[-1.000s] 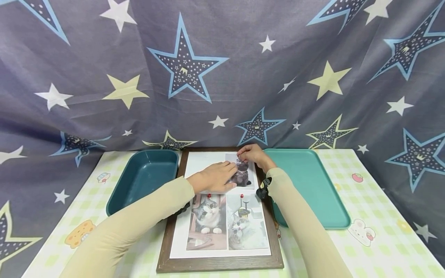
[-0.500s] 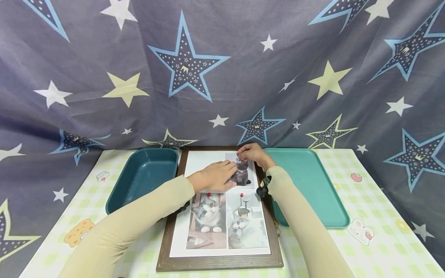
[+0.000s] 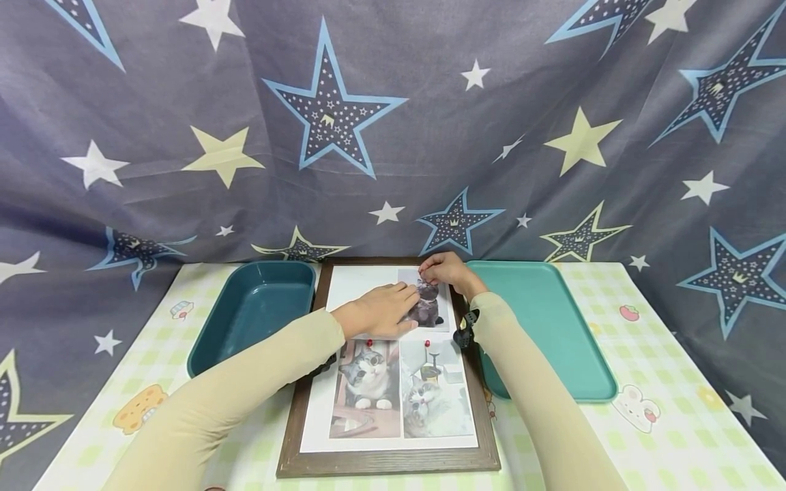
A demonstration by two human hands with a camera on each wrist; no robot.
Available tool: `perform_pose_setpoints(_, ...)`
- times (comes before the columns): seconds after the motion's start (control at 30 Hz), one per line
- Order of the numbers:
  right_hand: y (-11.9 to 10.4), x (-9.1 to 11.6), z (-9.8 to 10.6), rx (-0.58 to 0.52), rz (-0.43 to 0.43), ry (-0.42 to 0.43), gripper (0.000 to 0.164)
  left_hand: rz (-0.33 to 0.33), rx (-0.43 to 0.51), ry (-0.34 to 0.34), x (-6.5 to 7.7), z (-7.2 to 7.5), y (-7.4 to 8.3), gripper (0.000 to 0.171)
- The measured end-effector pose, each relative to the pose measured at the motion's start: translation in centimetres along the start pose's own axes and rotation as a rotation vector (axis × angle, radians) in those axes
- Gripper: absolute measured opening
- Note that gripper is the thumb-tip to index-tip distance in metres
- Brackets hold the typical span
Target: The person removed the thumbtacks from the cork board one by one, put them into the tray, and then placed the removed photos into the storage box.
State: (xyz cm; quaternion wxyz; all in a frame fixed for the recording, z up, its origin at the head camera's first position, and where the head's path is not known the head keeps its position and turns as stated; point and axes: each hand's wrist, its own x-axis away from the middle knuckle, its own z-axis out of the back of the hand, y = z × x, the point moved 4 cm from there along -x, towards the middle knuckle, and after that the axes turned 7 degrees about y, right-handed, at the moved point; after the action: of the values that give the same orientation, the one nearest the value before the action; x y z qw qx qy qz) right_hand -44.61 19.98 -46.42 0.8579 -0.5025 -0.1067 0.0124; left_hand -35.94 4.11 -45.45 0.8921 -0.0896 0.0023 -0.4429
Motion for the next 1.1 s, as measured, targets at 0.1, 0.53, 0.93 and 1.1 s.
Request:
perform_pose_setpoints(0.1,-0.07,0.09,-0.01,0.0,0.001,-0.007,0.03,0.001,0.002,-0.002,-0.03,-0.02,0.01,0.064)
perform_pose_setpoints(0.53,-0.16,-0.03,-0.09,0.002,0.032,-0.007,0.024,0.007,0.007,-0.005,0.13,0.23,0.08,0.063)
perform_pose_setpoints(0.93,-0.52,0.03,-0.15,0.035,0.018,-0.006,0.02,0.003,0.008,-0.005,0.09,0.25,0.07,0.064)
perform_pose_setpoints(1.1,-0.63,0.16,-0.22,0.043,0.015,-0.007,0.02,-0.004,-0.002,0.004,0.05,0.22,0.11,0.063)
